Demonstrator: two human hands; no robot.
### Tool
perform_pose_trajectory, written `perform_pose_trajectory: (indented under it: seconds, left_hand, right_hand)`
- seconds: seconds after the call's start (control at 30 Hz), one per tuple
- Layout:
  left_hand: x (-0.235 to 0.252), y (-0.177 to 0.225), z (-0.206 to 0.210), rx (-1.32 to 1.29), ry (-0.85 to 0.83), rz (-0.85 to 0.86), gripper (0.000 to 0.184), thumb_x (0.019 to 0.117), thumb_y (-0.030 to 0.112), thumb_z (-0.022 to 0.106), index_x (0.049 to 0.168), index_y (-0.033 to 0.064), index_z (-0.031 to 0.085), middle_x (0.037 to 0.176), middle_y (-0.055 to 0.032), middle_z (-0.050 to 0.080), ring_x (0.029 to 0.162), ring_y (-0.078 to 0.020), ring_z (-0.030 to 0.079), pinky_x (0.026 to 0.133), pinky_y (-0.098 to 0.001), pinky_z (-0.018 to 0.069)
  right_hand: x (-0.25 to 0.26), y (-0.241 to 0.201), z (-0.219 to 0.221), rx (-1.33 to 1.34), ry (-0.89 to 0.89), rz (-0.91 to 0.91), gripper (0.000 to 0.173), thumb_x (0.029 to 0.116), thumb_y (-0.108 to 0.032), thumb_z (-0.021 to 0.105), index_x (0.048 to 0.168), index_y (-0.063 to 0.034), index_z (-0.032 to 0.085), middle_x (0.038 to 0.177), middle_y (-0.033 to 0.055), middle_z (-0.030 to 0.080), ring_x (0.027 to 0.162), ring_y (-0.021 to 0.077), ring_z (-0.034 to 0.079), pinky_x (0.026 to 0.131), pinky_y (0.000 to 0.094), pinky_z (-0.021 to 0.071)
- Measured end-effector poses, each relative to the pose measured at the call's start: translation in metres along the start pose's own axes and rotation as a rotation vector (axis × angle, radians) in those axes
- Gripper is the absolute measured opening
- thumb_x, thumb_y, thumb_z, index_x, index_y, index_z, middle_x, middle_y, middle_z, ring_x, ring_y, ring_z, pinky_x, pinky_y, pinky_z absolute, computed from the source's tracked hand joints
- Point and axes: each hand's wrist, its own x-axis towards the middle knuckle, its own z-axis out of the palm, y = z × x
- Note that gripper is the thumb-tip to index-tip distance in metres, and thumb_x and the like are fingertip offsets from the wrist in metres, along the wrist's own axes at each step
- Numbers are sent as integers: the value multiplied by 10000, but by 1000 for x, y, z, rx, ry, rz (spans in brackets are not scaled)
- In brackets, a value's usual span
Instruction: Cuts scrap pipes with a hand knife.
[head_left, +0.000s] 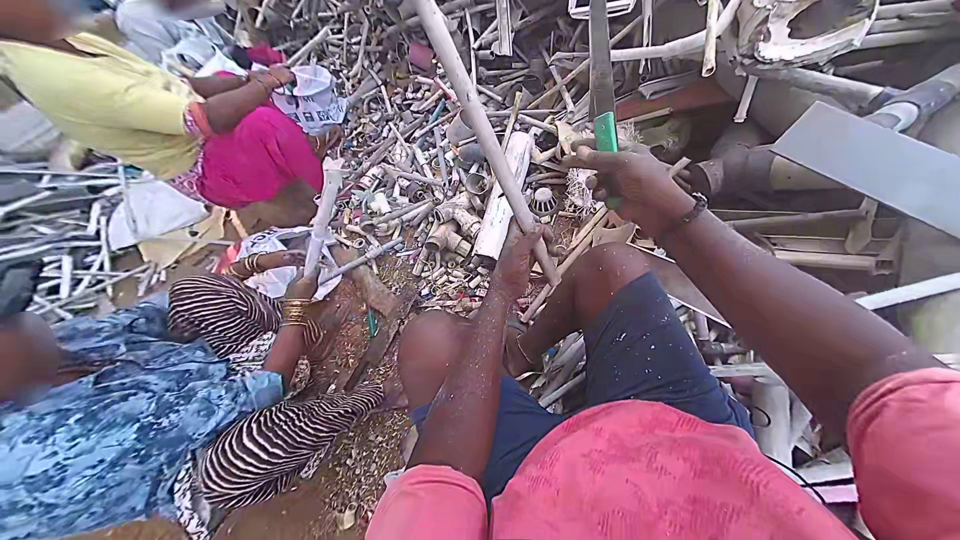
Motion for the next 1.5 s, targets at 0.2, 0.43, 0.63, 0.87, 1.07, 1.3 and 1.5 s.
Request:
perform_pose_trajectory:
  seconds: [0.2, 0.43, 0.63, 0.87, 1.07, 1.3, 1.5]
  left_hand:
    - [3, -21, 18, 258, 1, 24, 451, 1088, 306, 469, 1506, 161, 385, 1363, -69, 566, 1177, -157, 589, 986, -411, 530]
    - [-5, 15, 10, 1208, 365, 387, 326, 1030, 172, 581, 1317, 32, 643, 1363, -158, 629, 1315, -286, 568, 1129, -446, 442]
    - [-12, 77, 12, 1845, 458, 676, 476, 961, 272, 638, 1409, 112, 607, 1553, -135, 482, 1507, -367, 336, 1240, -640, 125]
    - [22, 65, 29, 1895, 51, 153, 472, 998, 348, 659, 1287, -23, 611, 1221, -279, 627, 1187, -468, 589, 956, -608, 486]
    - [22, 36, 31, 1663, 176, -148, 519, 1096, 468, 386, 1196, 10, 608, 1030, -247, 691, 990, -440, 689, 827, -645, 526]
    - [9, 9, -2, 1417, 357, -184, 460, 1045, 457, 556, 1135, 15, 643, 949, -225, 684, 919, -410, 678, 827, -627, 523]
    - [3, 2, 5, 1448, 433, -144, 430, 1006, 399, 645, 1206, 18, 648, 1056, -215, 708, 1012, -392, 690, 916, -602, 521]
  right_hand:
    - [-3, 41, 68, 110, -179, 174, 327, 1019, -164, 634, 1326, -62, 584, 1015, 156, 699, 718, 216, 710, 523, 281, 566]
    - [37, 14, 35, -927, 51, -399, 282, 905, -234, 766, 1107, -50, 697, 955, 117, 713, 801, 227, 707, 749, 446, 594]
    - [30, -1, -5, -1340, 9, -495, 215, 925, -256, 722, 1077, -105, 732, 959, 140, 728, 894, 336, 704, 844, 602, 529]
    - [22, 21, -8, -1300, -94, -390, 222, 873, -279, 780, 1011, -111, 731, 893, 113, 713, 853, 313, 688, 779, 591, 527]
    - [-1, 30, -23, -1249, 66, -552, 568, 1027, -442, 602, 1543, -234, 490, 1241, 172, 657, 991, 342, 689, 840, 549, 555]
    - [-48, 62, -62, -1564, -82, -618, 422, 1030, -197, 581, 1430, -326, 615, 944, 171, 630, 733, 346, 645, 593, 499, 521]
    - [-11, 20, -100, -1550, 278, -428, 441, 1079, -304, 466, 1511, -378, 519, 1051, 212, 679, 888, 406, 687, 738, 582, 540]
